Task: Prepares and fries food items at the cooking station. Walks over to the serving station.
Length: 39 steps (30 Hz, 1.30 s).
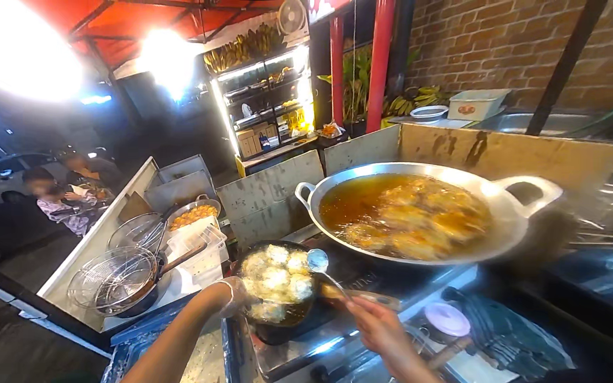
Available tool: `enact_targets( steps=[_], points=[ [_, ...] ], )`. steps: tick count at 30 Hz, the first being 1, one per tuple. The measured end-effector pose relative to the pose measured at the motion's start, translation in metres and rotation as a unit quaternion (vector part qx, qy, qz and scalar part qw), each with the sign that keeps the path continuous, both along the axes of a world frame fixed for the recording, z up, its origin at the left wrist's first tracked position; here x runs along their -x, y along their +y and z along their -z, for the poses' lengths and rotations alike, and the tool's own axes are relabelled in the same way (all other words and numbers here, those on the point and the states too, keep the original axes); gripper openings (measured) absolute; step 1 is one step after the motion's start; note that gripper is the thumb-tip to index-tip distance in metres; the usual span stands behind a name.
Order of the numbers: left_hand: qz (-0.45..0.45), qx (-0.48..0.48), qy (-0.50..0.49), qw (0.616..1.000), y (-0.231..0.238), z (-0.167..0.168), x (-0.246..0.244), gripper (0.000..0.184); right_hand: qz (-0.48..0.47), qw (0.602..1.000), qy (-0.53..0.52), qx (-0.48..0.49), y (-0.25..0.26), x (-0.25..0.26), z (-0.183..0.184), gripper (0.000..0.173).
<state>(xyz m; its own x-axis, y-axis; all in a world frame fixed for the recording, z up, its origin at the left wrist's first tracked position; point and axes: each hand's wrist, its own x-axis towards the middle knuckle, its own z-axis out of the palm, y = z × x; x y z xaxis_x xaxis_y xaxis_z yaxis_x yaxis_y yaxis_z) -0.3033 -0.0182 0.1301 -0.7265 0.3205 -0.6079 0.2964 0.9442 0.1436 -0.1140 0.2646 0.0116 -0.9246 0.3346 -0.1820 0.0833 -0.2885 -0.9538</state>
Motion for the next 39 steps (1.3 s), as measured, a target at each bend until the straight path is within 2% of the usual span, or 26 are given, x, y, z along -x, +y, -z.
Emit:
enact_targets(
  steps=[6,11,18,21,26,28,30,32,34,36,39],
  points=[
    [0.022,0.055,0.030,0.998,0.019,-0.023,0.005,0.047,0.007,1.000,0.012,-0.011,0.004,-0.006,0.001,0.028],
    [0.047,0.073,0.062,0.994,0.022,-0.016,0.021,0.054,0.017,1.000,0.009,-0.004,0.003,-0.012,-0.001,0.028],
    [0.086,0.099,0.120,0.984,0.047,-0.067,-0.015,0.042,0.018,1.000,-0.002,-0.010,-0.004,-0.016,0.002,0.028],
    [0.107,0.107,0.153,0.977,0.048,-0.075,-0.020,0.039,0.020,0.999,-0.005,-0.032,-0.008,-0.019,0.002,0.028],
    [0.068,0.086,0.174,0.979,0.010,-0.090,-0.033,0.034,0.001,0.992,0.030,-0.127,-0.029,-0.030,-0.009,0.030],
    [0.045,0.082,0.179,0.979,-0.020,-0.092,-0.037,0.035,-0.034,0.984,0.052,-0.165,-0.044,-0.034,-0.016,0.030],
    [0.015,0.038,0.178,0.983,-0.058,-0.088,-0.044,0.035,-0.083,0.970,0.073,-0.216,-0.064,-0.035,-0.021,0.029],
    [-0.036,-0.036,0.190,0.981,-0.101,-0.081,-0.056,0.032,-0.152,0.938,0.089,-0.298,-0.084,-0.030,-0.023,0.030],
    [-0.097,-0.082,0.190,0.974,-0.147,-0.066,-0.067,0.035,-0.224,0.879,0.102,-0.408,-0.108,-0.019,-0.025,0.035],
    [-0.165,-0.108,0.188,0.962,-0.196,-0.038,-0.079,0.038,-0.292,0.799,0.109,-0.515,-0.140,-0.006,-0.029,0.039],
    [-0.283,-0.181,0.181,0.924,-0.257,0.019,-0.107,0.039,-0.374,0.666,0.098,-0.638,-0.196,0.024,-0.029,0.035]
  ],
)
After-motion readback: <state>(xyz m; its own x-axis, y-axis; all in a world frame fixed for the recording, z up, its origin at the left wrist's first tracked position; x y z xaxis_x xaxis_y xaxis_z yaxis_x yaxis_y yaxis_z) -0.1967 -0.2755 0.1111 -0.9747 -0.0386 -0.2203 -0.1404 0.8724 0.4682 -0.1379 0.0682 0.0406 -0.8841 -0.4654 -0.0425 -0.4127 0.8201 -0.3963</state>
